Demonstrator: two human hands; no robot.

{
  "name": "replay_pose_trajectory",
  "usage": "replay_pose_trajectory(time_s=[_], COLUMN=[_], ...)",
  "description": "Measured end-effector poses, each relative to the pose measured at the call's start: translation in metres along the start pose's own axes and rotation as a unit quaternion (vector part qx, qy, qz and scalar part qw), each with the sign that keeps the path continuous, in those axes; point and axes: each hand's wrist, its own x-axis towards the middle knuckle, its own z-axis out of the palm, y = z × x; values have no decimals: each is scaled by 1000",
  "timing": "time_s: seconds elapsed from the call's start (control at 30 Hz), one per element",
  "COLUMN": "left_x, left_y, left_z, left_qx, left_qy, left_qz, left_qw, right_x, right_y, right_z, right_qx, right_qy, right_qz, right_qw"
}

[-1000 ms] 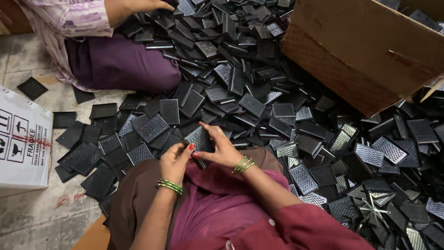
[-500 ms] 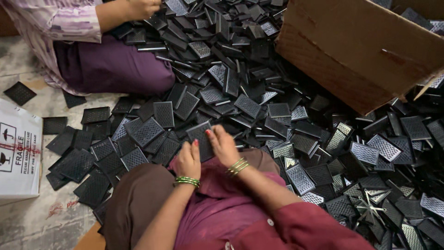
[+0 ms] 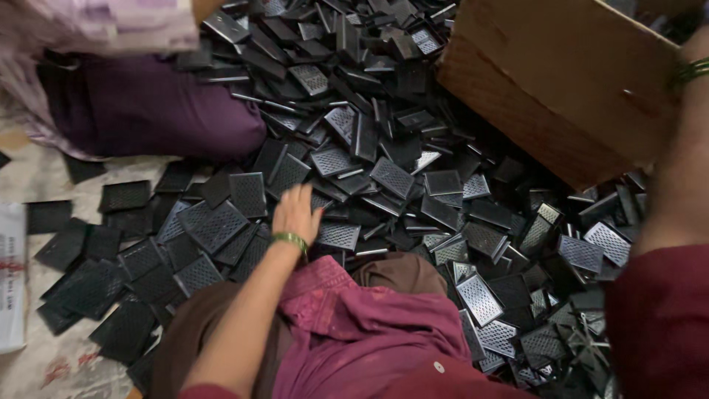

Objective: The person sits on the floor among large piles of black plastic grater-like plates, picks up pieces one at a time, fits two pieces together by hand, and tosses completed pairs into a nearby cardboard box. A second worker performs similar handling nearby.

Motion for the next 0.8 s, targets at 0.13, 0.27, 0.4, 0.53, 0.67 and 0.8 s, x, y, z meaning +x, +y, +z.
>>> replay_pose_trajectory(time_s=[0.13, 0.27, 0.4, 0.53, 0.67, 0.8], left_x=[62, 73, 43, -21, -122, -225], left_y=[4, 10, 10, -24, -92, -100], left_z=[20, 30, 5, -48, -117, -128], left_qx=[146, 213, 193, -1, -395, -238], left_qy=[144, 115, 21, 20, -39, -95], left_qz=[177, 239, 205, 76, -109, -206], left_qw=[963, 941, 959, 997, 911, 945], right_x=[-33, -151, -282, -318, -309, -322], right_y=[-42, -190, -326, -372, -358, -325], right_z=[17, 80, 144, 168, 188, 207], right_qx=[-38, 241, 337, 246, 293, 480], right_qy=[161, 147, -205, -187, -264, -293], right_qz=[-21, -210, -149, -102, -76, -52], right_qw=[986, 936, 906, 945, 916, 825])
